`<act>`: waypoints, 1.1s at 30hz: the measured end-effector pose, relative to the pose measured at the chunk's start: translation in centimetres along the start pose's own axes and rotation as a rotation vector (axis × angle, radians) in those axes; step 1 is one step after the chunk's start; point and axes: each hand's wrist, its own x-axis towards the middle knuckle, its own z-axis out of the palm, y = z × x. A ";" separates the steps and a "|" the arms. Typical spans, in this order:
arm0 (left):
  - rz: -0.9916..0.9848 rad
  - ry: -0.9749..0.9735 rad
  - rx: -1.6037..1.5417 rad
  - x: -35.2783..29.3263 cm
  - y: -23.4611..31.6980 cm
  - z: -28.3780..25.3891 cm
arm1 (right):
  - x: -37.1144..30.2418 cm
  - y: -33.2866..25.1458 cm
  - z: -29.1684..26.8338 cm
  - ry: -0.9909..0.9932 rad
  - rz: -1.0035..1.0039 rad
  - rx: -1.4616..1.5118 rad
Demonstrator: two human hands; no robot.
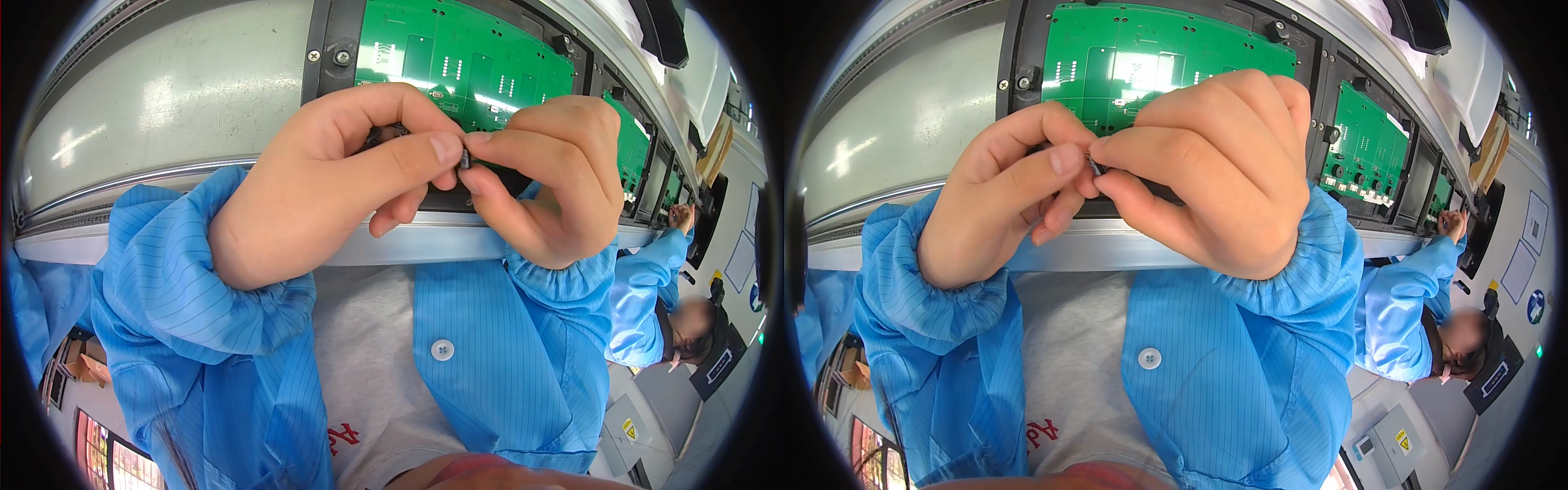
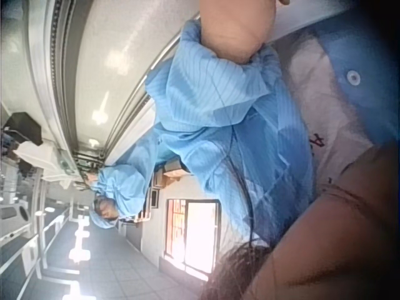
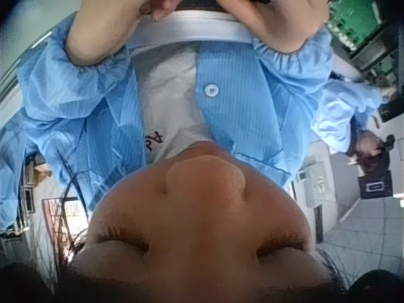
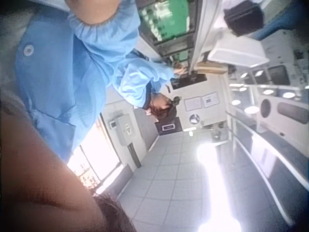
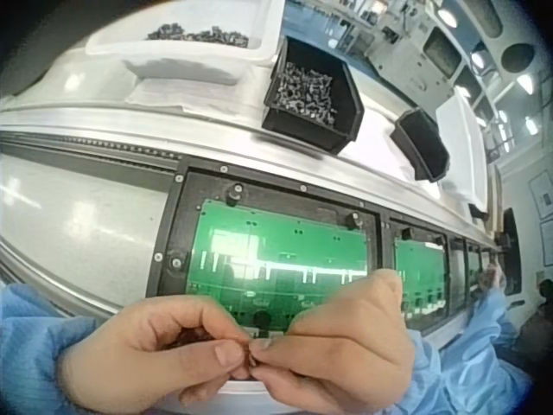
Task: The person picks up electronic components from a container and inserts them onto circuit boards by hand, then pushes the board fixtures along the conveyor track.
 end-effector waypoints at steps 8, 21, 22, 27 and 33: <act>0.013 -0.053 0.016 0.0 -0.3 -0.7 | 0.1 0.0 0.0 0.003 0.055 0.080; 0.016 0.075 -0.167 0.4 0.5 -0.2 | -0.1 1.1 -2.6 -0.221 0.520 0.028; 0.029 0.077 -0.211 0.4 0.5 -0.3 | -0.1 1.1 -2.8 -0.254 0.562 -0.061; 0.076 0.081 -0.187 -0.2 0.8 -0.9 | -0.5 1.5 -1.9 -0.366 0.570 -0.150; 0.070 0.141 -0.183 -0.1 1.0 -1.0 | -0.6 1.4 -2.0 -0.390 0.552 -0.194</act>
